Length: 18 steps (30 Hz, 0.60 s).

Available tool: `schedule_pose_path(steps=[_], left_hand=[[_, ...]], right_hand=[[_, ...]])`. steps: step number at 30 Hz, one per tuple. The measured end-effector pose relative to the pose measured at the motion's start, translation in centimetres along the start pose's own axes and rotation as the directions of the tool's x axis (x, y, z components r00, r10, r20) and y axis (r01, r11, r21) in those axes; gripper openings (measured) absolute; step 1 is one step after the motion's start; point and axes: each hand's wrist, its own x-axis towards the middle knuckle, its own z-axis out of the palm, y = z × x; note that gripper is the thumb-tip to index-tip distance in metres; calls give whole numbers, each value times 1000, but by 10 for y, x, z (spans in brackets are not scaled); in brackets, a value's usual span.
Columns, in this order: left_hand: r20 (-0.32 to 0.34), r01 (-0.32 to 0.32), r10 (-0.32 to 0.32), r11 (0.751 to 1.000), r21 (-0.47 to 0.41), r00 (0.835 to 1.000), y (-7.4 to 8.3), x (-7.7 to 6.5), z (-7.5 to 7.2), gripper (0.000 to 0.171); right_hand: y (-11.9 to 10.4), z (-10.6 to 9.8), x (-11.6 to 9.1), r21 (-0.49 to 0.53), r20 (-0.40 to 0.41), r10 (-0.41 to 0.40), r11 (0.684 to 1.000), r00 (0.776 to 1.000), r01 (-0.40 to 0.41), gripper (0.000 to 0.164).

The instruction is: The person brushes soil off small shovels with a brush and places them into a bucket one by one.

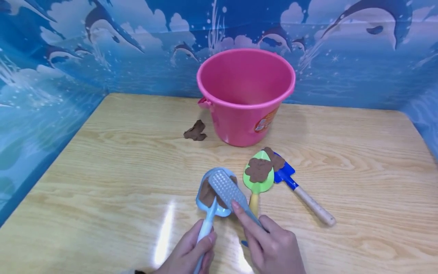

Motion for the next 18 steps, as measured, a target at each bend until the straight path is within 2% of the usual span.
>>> schedule_pose_path(steps=[3,5,7,9,11,13,15,18], left_hand=[[-21,133,-136,985,-107,990,2,-1,1,31],[-12,163,-166,978,-131,986,3,0,0,32],[-5,128,-129,989,-78,992,3,1,0,29],[1,60,-60,998,-2,998,2,2,0,25],[3,-20,20,997,78,1000,2,3,1,20],[14,-64,62,993,99,998,2,3,1,18],[14,-51,50,995,84,999,1,3,2,21],[-23,25,-25,1000,11,999,0,-1,1,29]], right_hand=[[2,-2,-2,130,61,-52,991,997,44,29],[2,-3,-6,163,112,-67,985,991,48,30],[2,-3,-8,157,136,-62,987,989,40,31],[0,-2,-9,118,133,-35,993,990,20,32],[-2,-1,-8,71,106,-13,997,994,5,32],[-3,-1,-5,26,70,-3,1000,998,1,32],[-2,-1,-1,-4,14,-5,1000,1000,5,31],[-1,-2,2,47,-35,-24,999,999,26,30]])
